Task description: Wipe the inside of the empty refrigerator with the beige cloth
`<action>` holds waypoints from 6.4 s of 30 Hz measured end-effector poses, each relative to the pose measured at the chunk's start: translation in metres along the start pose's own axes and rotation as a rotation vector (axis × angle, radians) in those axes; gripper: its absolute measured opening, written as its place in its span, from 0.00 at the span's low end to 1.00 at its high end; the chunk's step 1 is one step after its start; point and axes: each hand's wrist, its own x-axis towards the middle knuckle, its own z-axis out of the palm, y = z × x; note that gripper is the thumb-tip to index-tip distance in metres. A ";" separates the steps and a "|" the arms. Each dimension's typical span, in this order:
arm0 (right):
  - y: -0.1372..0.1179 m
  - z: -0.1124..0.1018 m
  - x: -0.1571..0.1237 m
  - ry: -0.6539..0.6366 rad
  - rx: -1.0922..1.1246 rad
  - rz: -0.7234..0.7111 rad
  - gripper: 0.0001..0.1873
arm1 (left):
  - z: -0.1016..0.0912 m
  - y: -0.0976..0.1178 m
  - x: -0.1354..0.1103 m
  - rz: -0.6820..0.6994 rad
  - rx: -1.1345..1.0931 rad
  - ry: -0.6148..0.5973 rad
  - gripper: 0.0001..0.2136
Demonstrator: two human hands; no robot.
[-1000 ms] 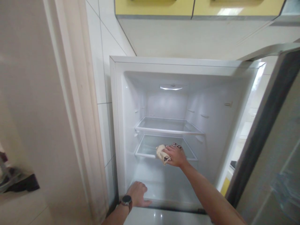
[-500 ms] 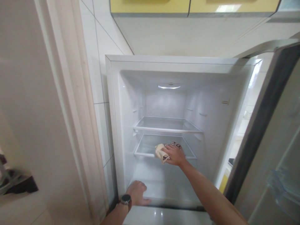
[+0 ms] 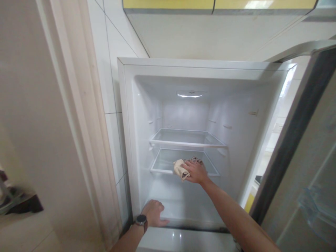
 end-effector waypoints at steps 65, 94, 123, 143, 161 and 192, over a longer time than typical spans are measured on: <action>-0.002 0.001 -0.003 -0.008 -0.034 0.015 0.31 | -0.011 0.005 -0.001 0.001 -0.015 0.013 0.30; -0.003 0.002 -0.004 -0.004 -0.066 0.025 0.32 | -0.014 0.005 -0.001 0.003 -0.020 -0.032 0.26; -0.003 0.003 -0.004 0.010 -0.075 0.015 0.32 | -0.005 0.001 0.000 0.010 -0.001 0.003 0.26; -0.003 0.004 -0.005 -0.001 -0.092 0.020 0.31 | -0.009 0.003 -0.001 0.010 -0.009 -0.016 0.27; -0.004 0.002 -0.005 -0.001 -0.084 0.024 0.32 | -0.010 0.003 -0.001 0.020 -0.016 0.005 0.27; -0.003 0.005 -0.005 0.003 -0.090 0.028 0.31 | -0.011 0.004 -0.001 0.004 -0.026 -0.019 0.26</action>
